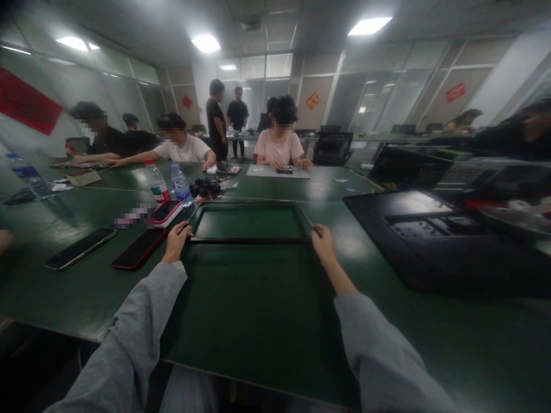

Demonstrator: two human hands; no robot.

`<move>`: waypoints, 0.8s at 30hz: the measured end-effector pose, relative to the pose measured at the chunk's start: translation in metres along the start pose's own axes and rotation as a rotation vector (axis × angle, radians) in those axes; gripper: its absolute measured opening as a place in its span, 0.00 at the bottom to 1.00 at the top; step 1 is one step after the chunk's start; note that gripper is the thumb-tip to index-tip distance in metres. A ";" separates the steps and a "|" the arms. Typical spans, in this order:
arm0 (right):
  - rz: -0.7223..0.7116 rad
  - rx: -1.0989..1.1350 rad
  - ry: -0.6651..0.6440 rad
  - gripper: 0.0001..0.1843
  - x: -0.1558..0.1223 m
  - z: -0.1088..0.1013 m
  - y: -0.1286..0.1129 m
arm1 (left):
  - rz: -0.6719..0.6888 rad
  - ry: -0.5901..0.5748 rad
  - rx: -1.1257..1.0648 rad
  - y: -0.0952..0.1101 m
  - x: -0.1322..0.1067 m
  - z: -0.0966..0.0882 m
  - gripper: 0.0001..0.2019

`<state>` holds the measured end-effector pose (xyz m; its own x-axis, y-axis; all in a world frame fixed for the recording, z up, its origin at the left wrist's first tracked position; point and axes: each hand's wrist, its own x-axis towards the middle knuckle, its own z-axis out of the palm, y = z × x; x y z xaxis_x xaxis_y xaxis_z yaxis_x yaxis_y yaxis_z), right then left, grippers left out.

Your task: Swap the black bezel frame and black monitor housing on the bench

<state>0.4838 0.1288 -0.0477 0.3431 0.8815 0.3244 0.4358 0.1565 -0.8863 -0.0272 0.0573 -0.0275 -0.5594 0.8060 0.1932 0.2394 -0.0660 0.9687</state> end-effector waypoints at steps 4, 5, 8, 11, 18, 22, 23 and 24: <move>0.007 0.091 -0.008 0.24 -0.001 -0.001 -0.002 | 0.020 -0.032 -0.051 0.003 -0.002 0.001 0.23; -0.004 0.105 -0.006 0.23 -0.002 -0.001 -0.003 | 0.038 -0.031 -0.035 0.004 -0.004 0.001 0.23; -0.031 0.085 0.013 0.22 -0.003 -0.002 -0.003 | 0.164 -0.004 0.149 0.009 -0.009 0.000 0.20; -0.044 -0.004 0.014 0.24 -0.004 -0.003 -0.002 | 0.289 -0.028 0.365 0.012 -0.016 0.000 0.17; -0.121 -0.201 -0.007 0.25 -0.006 -0.004 0.004 | 0.349 -0.111 0.604 0.010 -0.023 0.001 0.17; -0.222 -0.304 -0.032 0.26 -0.006 -0.003 0.009 | 0.314 -0.127 0.770 0.011 -0.027 0.002 0.22; -0.230 -0.325 -0.029 0.26 -0.005 -0.002 0.010 | 0.298 -0.126 0.790 0.013 -0.029 0.002 0.23; -0.232 -0.343 -0.023 0.26 -0.005 -0.002 0.010 | 0.285 -0.125 0.800 0.015 -0.031 0.002 0.24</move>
<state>0.4881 0.1252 -0.0578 0.1863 0.8508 0.4913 0.7526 0.1979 -0.6281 -0.0051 0.0322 -0.0196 -0.3124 0.8837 0.3485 0.8714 0.1205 0.4755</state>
